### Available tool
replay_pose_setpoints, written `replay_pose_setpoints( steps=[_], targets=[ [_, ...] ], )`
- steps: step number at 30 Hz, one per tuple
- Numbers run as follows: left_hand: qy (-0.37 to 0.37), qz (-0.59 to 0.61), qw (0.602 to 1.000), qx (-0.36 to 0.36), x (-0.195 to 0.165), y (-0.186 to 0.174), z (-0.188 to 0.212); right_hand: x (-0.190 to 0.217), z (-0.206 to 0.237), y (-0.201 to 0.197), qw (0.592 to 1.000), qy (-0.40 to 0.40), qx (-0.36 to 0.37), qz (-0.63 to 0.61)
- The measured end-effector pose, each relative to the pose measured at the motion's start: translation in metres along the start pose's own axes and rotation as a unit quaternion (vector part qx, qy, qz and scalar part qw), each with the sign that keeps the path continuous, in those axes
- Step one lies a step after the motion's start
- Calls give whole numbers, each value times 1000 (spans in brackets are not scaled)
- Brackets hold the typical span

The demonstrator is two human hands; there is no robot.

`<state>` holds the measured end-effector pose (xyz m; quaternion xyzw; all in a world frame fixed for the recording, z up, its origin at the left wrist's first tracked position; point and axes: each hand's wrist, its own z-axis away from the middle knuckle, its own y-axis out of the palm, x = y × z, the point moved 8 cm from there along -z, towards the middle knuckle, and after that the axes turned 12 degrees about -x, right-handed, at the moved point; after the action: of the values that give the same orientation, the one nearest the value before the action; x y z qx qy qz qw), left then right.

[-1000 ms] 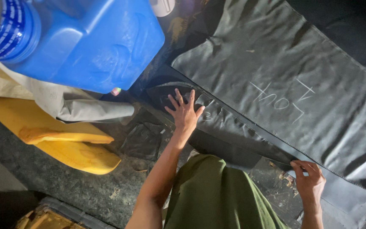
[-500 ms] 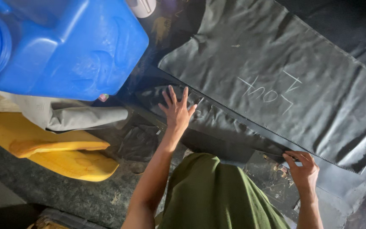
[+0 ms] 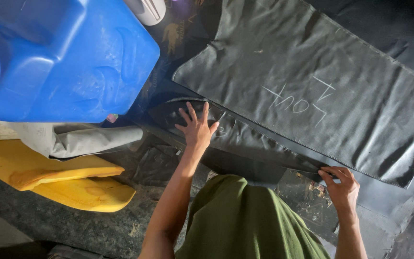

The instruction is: The person lays out and smooths a large dark vinyl sheet on the workshop floor, aligning its edges and marking it with chalk. They then hold the sheet flat with one hand and cut along the marked edge with scissors, working progressively along the material.

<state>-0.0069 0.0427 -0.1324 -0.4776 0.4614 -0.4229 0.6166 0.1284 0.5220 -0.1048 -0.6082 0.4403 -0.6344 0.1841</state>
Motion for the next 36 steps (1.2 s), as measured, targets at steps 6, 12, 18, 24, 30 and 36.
replay_pose_setpoints(
  steps=[6, 12, 18, 24, 30, 36],
  targets=[
    [-4, -1, 1000, 17, -2, -2, -1, -3, -3, 3, 1000, 19, 10, -6],
    [-7, 2, 999, 32, -4, 1, -3, -8, -3, 2, 999, 34, 10, -33],
    [1, 0, 999, 39, -3, 5, -4, -14, -2, 2, 999, 34, 3, -23],
    [-7, 6, 999, 49, -1, 6, -6, -20, -2, 5, 996, 85, 15, -34],
    [-17, 21, 999, 28, -10, -15, -3, -16, -8, 1, 990, 95, 0, -100],
    [-12, 22, 1000, 14, -23, -42, -13, -28, -24, -28, 987, 123, -104, -25]
  ],
)
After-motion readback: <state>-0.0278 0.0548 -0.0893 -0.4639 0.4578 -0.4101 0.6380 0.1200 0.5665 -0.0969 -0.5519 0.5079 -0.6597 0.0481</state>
